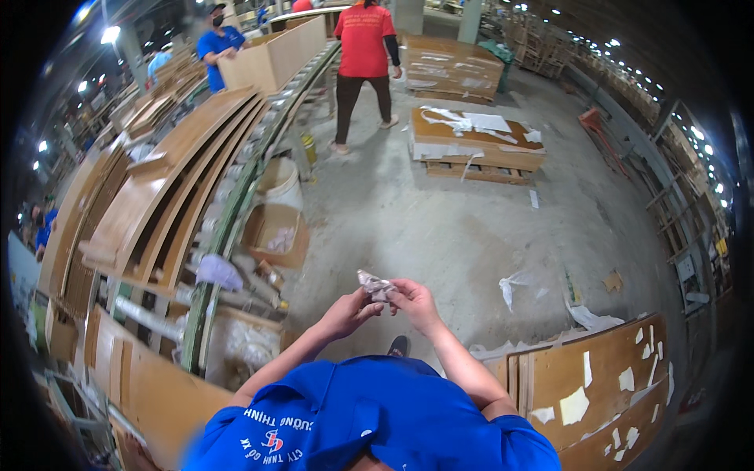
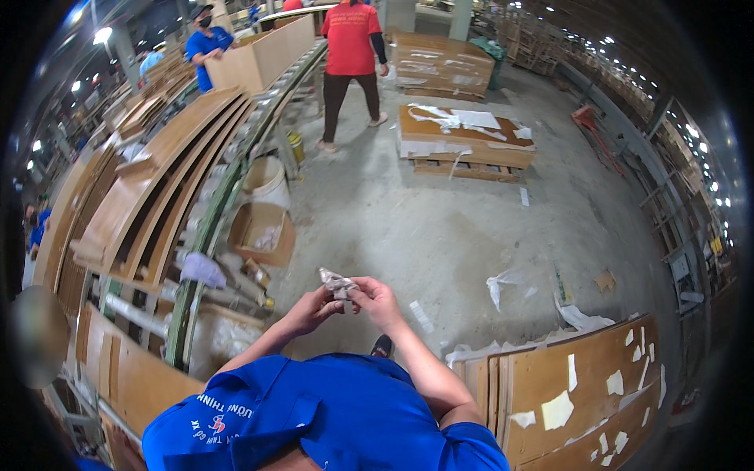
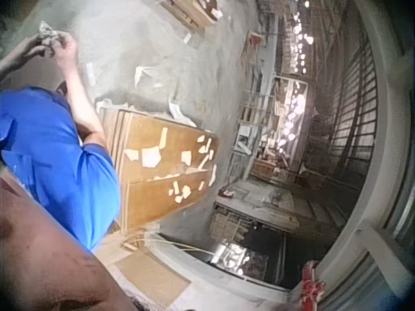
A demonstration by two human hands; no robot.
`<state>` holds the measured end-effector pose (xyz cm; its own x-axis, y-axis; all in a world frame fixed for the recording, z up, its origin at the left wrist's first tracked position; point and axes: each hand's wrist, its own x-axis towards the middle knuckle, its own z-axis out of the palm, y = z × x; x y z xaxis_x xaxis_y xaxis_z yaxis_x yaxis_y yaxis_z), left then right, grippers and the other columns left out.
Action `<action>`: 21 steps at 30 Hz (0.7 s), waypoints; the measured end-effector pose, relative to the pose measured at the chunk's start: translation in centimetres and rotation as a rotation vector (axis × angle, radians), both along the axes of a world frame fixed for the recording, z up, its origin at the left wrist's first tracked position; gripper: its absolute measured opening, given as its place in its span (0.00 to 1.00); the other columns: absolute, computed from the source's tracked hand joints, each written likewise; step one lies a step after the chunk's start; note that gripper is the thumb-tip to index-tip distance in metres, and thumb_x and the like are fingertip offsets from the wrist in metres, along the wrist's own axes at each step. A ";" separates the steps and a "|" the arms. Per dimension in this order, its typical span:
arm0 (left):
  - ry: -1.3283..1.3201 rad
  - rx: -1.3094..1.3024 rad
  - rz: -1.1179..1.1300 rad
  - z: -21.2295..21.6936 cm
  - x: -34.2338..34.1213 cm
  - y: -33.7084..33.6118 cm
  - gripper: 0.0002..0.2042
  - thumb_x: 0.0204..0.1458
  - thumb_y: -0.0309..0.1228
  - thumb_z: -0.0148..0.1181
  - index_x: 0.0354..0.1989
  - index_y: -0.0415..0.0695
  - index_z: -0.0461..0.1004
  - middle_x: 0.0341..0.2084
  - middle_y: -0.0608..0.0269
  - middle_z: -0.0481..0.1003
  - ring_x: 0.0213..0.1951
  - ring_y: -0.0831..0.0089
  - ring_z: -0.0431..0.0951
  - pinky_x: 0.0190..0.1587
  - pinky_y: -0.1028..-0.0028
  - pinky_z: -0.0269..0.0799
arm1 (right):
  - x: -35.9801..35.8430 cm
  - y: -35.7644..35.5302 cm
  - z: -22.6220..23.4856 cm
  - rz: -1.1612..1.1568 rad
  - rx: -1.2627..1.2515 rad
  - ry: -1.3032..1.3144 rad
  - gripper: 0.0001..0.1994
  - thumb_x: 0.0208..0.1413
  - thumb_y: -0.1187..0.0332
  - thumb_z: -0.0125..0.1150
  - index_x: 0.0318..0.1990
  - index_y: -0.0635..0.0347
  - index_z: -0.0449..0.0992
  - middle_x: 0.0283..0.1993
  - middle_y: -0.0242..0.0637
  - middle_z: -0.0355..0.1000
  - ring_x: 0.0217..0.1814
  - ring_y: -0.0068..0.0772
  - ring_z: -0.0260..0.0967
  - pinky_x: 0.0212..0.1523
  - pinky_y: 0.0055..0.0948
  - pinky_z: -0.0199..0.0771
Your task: The person wipes the surface of large wooden panels with a white cloth, moving along a conveyor and handling multiple pieces. They also remove protective paper from a panel and continue wiping the exposed surface.
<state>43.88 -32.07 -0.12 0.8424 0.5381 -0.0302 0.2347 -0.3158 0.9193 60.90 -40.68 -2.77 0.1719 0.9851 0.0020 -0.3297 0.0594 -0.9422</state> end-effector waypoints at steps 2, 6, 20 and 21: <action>-0.066 -0.024 0.061 0.0 3.1 3.1 0.13 0.57 0.35 0.50 0.44 0.39 0.67 0.32 0.58 0.76 0.36 0.70 0.76 0.41 0.70 0.70 | 2.3 3.3 1.0 -0.015 0.046 -0.091 0.12 0.56 0.73 0.54 0.47 0.66 0.70 0.35 0.32 0.72 0.29 0.17 0.67 0.30 0.18 0.68; -0.158 0.016 0.172 -0.8 8.1 9.3 0.11 0.54 0.32 0.54 0.41 0.39 0.69 0.29 0.59 0.76 0.32 0.73 0.75 0.37 0.73 0.70 | 6.7 10.0 2.2 -0.078 0.107 -0.169 0.11 0.56 0.74 0.52 0.46 0.64 0.71 0.35 0.30 0.72 0.31 0.19 0.68 0.31 0.18 0.68; -0.297 0.449 0.171 1.1 20.0 34.7 0.07 0.51 0.27 0.54 0.38 0.41 0.72 0.28 0.56 0.76 0.32 0.57 0.75 0.34 0.65 0.70 | 16.8 34.5 1.4 -0.268 0.171 0.102 0.06 0.54 0.73 0.57 0.38 0.63 0.72 0.32 0.34 0.72 0.30 0.21 0.66 0.32 0.21 0.66; -0.294 0.516 0.149 1.1 20.8 36.7 0.08 0.51 0.28 0.54 0.38 0.41 0.72 0.29 0.56 0.76 0.33 0.55 0.75 0.35 0.64 0.70 | 17.2 36.3 1.6 -0.293 0.172 0.146 0.05 0.54 0.73 0.57 0.37 0.63 0.72 0.31 0.34 0.72 0.30 0.21 0.65 0.32 0.21 0.66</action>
<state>64.69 4.65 1.02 0.6901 0.5343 0.4882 0.0700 -0.7207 0.6897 78.08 -4.41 -1.20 0.4576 0.8813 0.1182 -0.4049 0.3249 -0.8547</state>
